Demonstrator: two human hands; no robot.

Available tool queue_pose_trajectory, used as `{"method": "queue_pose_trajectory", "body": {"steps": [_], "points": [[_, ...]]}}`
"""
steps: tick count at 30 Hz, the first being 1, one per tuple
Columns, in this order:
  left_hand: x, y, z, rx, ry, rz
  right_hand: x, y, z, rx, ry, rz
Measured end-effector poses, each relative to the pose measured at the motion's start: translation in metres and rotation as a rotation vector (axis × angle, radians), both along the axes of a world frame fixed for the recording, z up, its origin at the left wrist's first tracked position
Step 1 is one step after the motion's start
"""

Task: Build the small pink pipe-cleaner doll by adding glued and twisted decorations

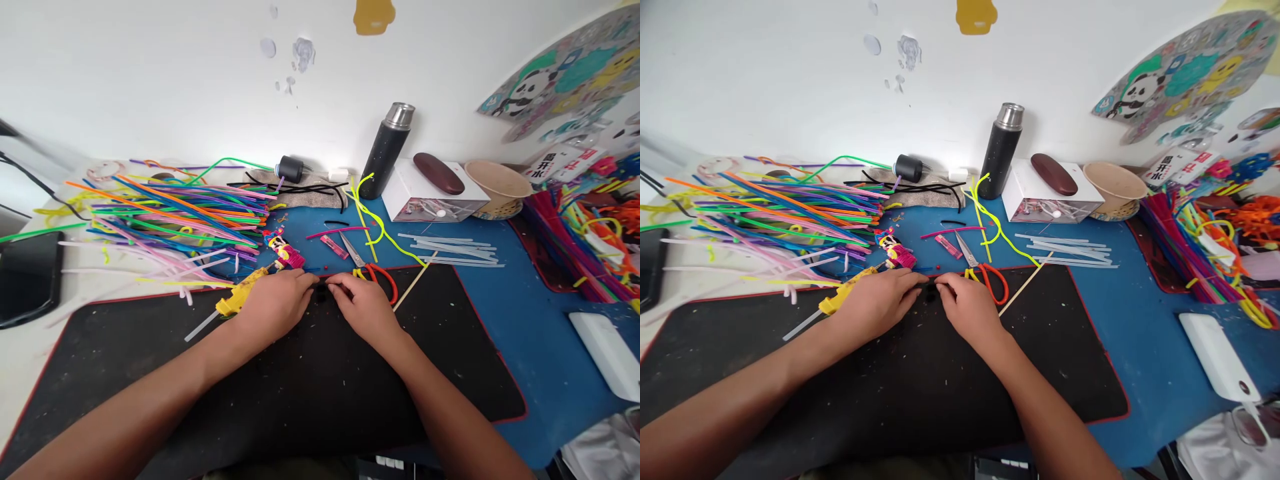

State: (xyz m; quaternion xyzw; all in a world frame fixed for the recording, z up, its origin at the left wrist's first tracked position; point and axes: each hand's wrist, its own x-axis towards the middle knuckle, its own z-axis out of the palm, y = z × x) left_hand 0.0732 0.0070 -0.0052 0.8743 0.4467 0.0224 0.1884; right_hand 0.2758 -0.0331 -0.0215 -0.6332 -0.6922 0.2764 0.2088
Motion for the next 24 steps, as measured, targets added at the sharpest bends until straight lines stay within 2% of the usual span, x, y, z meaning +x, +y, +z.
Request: {"method": "queue_pose_trajectory", "body": {"steps": [4, 18, 21, 24], "points": [[0.003, -0.001, -0.001, 0.001, 0.03, -0.008, 0.003, -0.003, -0.003, 0.012, 0.06, -0.046], [0.004, -0.001, -0.001, 0.039, 0.02, -0.019, 0.0, -0.009, -0.009, 0.023, 0.108, -0.036], [0.0, -0.001, 0.003, 0.037, -0.038, 0.008, 0.0, -0.01, -0.01, 0.019, 0.133, -0.051], [-0.009, -0.001, 0.008, 0.008, -0.162, 0.092, 0.0, -0.011, -0.009, -0.004, 0.237, -0.11]]}}
